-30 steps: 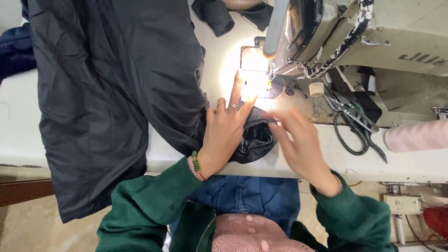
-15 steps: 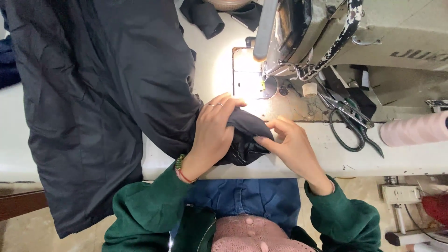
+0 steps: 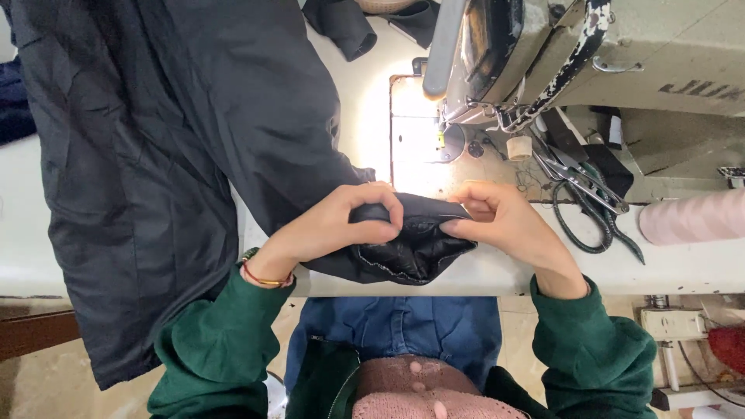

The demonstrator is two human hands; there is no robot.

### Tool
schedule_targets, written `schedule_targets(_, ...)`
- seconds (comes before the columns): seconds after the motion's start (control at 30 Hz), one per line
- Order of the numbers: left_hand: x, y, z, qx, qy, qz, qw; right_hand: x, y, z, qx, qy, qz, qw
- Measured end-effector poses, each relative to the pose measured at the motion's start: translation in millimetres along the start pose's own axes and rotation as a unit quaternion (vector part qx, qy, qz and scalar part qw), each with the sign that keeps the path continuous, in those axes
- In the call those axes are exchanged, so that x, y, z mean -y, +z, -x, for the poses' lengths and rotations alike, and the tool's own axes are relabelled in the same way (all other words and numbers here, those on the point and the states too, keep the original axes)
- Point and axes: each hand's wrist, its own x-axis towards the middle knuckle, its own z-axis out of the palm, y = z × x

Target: Folding and tucking the fabric at the cuff of a pair of pants to prepare and sew a hem using an industrial sewing machine.

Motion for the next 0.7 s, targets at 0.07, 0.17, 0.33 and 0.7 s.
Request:
schedule_targets(0.07,0,5,-4,-0.02,-0.01,-0.005,1.0,-5,-1,0,0.001,-0.001,-0.008,1.0)
schedule_targets(0.17,0,11,-10,-0.09,-0.025,-0.063,0.994,-27,-6,-2,0.001,0.009,-0.042,0.999)
schedule_targets(0.33,1,12,-12,-0.109,-0.068,-0.102,0.987,9,11,-6,-0.006,0.031,-0.036,0.999)
schedule_targets(0.7,-38,9,-16,-0.062,-0.096,-0.098,0.989,13,15,-3,-0.023,-0.052,0.071,0.996)
